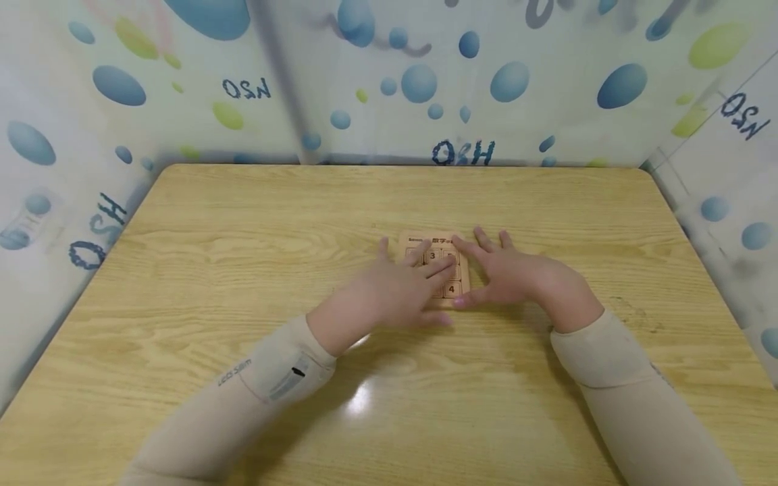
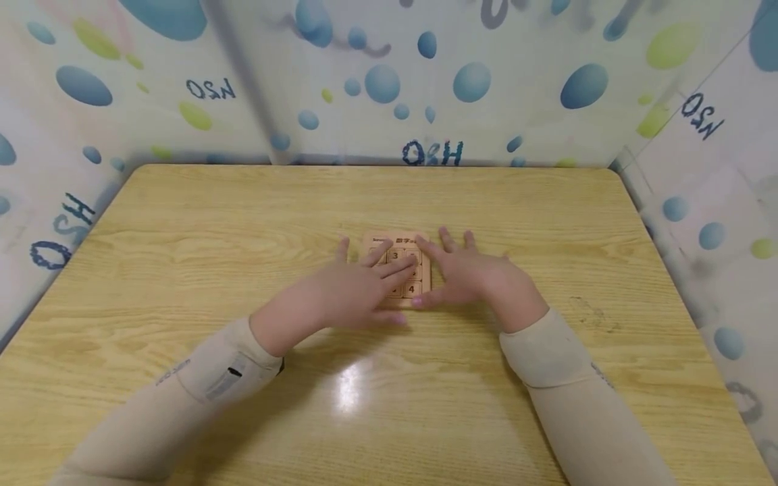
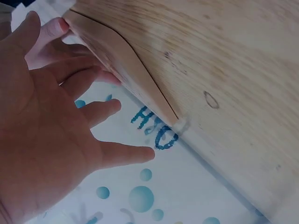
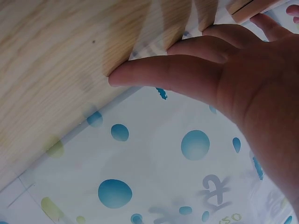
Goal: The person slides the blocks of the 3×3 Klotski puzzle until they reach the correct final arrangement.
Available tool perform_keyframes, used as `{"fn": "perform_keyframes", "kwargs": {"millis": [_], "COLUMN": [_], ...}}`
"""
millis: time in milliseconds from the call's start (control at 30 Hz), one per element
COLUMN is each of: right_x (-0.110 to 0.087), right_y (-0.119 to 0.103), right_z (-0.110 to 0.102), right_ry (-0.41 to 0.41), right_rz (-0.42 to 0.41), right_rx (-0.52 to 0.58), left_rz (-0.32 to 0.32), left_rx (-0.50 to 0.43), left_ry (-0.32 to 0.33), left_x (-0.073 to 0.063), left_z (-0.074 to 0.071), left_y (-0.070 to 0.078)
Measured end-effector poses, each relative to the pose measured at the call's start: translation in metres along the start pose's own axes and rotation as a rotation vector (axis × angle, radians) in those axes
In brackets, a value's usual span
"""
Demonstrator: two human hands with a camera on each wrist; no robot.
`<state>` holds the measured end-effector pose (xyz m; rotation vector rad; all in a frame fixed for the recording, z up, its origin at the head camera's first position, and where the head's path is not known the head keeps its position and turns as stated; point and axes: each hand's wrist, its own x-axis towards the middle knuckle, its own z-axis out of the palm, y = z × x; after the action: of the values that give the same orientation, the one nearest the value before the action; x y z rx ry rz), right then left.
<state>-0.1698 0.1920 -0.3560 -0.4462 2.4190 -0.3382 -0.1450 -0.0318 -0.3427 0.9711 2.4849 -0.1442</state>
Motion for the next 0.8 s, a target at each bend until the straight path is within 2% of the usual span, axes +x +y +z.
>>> {"fn": "perform_keyframes", "kwargs": {"millis": [100, 233, 600, 800], "right_x": [-0.001, -0.001, 0.000, -0.001], "right_y": [0.000, 0.000, -0.001, 0.000], "right_z": [0.000, 0.001, 0.000, 0.001], "right_ry": [-0.001, 0.005, 0.016, 0.014], "right_rz": [0.005, 0.010, 0.002, 0.000], "right_rx": [0.000, -0.006, -0.019, -0.020], "left_rz": [0.018, 0.010, -0.055, -0.043], "left_rx": [-0.004, -0.012, -0.026, -0.001], "left_ry": [0.004, -0.003, -0.023, -0.017], "left_x": [-0.001, -0.003, -0.016, -0.012], "left_z": [0.000, 0.001, 0.003, 0.004], "left_y": [0.004, 0.005, -0.004, 0.000]}}
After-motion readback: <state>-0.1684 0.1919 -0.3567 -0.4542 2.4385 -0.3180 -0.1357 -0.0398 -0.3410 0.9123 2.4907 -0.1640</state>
